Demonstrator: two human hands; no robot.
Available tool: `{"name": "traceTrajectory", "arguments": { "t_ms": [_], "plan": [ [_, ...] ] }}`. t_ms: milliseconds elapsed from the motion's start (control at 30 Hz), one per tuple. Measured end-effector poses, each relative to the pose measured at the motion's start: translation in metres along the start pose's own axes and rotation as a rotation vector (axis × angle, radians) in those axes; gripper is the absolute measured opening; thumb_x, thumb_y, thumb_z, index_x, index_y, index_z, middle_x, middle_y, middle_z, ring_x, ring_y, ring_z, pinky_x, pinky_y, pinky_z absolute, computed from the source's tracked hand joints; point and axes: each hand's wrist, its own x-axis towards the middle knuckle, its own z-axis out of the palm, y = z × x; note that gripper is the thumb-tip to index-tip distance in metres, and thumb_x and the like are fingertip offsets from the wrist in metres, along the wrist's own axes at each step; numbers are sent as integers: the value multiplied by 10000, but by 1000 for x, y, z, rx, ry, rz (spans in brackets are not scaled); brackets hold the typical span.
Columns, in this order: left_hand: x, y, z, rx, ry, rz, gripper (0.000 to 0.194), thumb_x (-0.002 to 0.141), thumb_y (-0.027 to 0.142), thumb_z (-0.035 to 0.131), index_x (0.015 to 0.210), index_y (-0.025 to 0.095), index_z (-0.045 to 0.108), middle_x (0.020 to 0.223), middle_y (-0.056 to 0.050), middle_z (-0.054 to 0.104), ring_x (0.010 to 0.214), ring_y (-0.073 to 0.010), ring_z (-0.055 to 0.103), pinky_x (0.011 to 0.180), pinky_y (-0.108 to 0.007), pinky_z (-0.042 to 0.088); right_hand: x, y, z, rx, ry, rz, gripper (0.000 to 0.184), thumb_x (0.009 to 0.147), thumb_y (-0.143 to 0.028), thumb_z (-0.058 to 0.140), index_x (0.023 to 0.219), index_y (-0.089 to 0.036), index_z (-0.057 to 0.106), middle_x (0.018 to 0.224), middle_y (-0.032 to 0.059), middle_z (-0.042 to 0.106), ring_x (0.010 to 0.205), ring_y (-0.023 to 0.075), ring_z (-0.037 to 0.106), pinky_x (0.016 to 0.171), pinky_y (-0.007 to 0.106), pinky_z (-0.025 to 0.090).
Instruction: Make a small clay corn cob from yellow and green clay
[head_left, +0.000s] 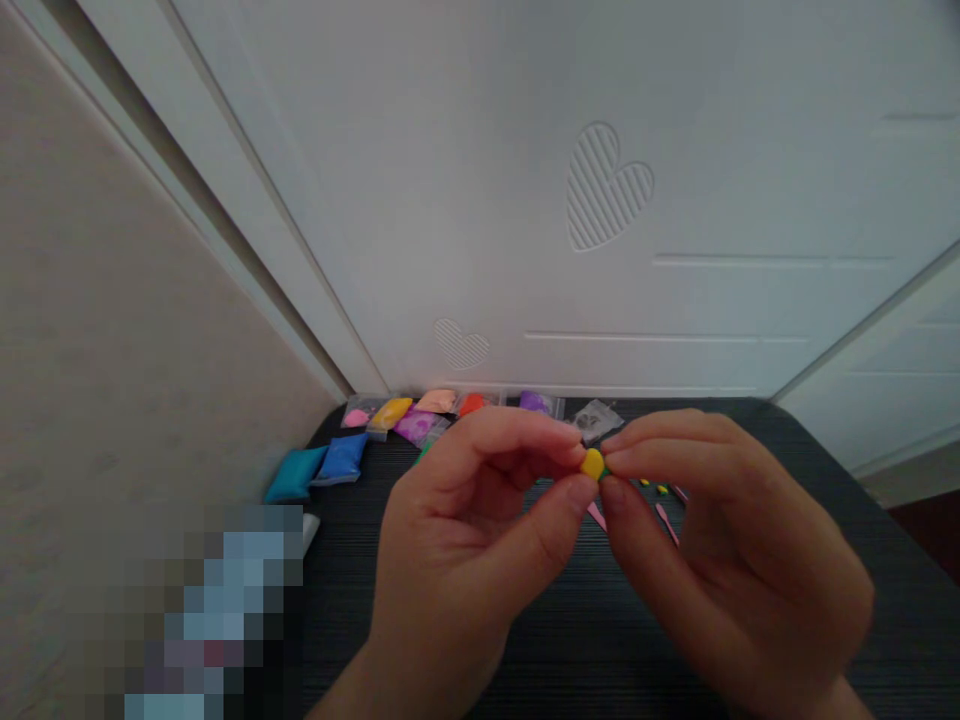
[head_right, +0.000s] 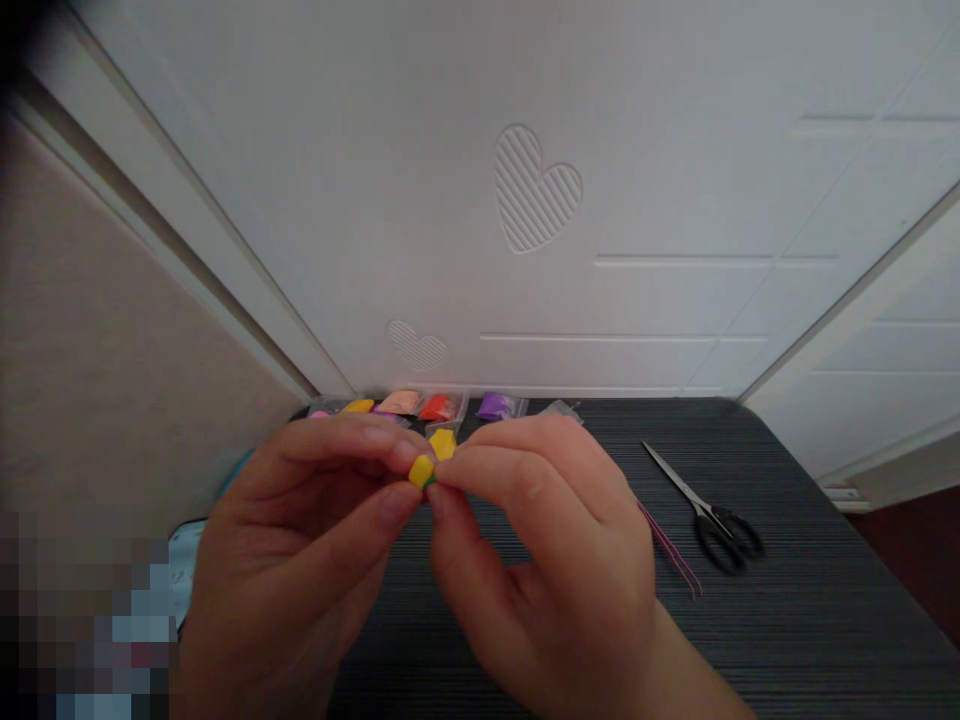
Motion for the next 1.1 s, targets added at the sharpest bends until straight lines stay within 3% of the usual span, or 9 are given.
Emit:
{"name": "traceTrajectory", "arguments": {
  "t_ms": [600,900,1100],
  "plan": [
    [0,0,-1,-63,-24,-4,252,691,41,602,855,233,613,805,18,619,737,-89,592,650,-173,514,-1,1,0,14,16,33,380,636,6,597,958,-196,580,878,18,609,809,149,570,695,300,487],
    [0,3,1,6,21,24,247,688,49,609,856,229,603,816,12,635,747,-105,607,688,-203,527,-1,-2,0,81,45,92,333,670,-41,586,962,-203,587,856,27,617,789,159,584,687,307,491],
    [0,8,-3,81,-10,56,292,677,49,621,895,242,601,854,15,646,790,-117,612,718,-216,530,1,-5,0,137,25,145,295,699,-67,568,956,-209,592,864,31,627,784,162,587,684,315,499]
  ]
}}
